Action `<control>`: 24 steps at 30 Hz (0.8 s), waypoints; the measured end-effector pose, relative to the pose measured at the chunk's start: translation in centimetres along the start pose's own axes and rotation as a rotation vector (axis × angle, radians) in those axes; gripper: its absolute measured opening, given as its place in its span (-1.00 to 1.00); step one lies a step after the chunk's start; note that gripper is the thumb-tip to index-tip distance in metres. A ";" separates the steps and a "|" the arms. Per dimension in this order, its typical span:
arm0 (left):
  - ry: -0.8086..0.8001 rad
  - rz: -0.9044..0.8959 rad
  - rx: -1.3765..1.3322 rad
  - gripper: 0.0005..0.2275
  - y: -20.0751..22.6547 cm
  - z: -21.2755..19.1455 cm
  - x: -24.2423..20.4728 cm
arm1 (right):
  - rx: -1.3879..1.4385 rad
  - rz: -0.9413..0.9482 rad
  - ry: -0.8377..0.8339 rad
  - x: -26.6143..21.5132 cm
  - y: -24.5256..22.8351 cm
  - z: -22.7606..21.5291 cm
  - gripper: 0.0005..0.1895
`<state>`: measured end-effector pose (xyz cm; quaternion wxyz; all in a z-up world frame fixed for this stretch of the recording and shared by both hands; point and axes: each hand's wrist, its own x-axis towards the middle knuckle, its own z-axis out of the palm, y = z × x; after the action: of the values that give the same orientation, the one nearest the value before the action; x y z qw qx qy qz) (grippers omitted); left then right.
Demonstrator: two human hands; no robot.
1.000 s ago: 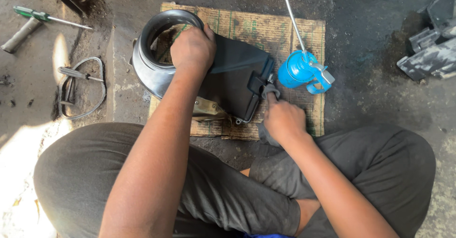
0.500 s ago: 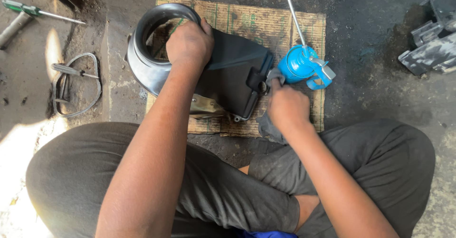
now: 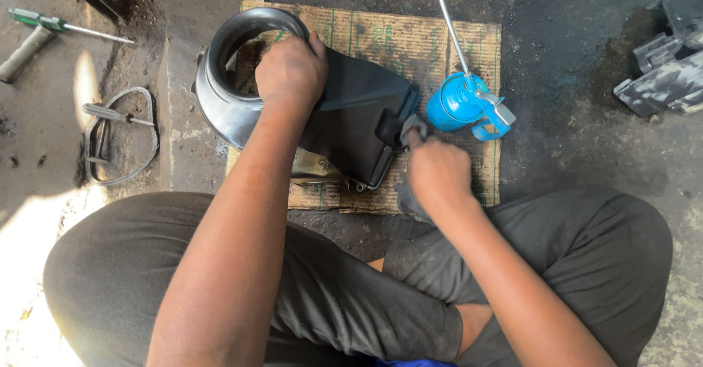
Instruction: The person sits on the floor and cleans a black motorcycle fuel tank using a blue spray bottle and a dark cloth. They spray the tank's exterior and interior surfaces and wipe them down repeatedly, rotating the tank to access different areas.
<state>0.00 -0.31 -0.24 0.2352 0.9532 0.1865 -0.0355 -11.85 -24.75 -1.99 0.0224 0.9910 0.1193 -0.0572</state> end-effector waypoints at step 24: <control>-0.065 0.006 -0.028 -0.51 -0.2 -0.4 0.6 | 1.105 0.407 -0.330 1.2 3.9 4.8 -0.43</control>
<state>0.46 0.23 -0.01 0.2549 0.9486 0.1765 -0.0633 -10.28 -28.50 -6.79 -0.4664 0.8369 -0.1248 -0.2578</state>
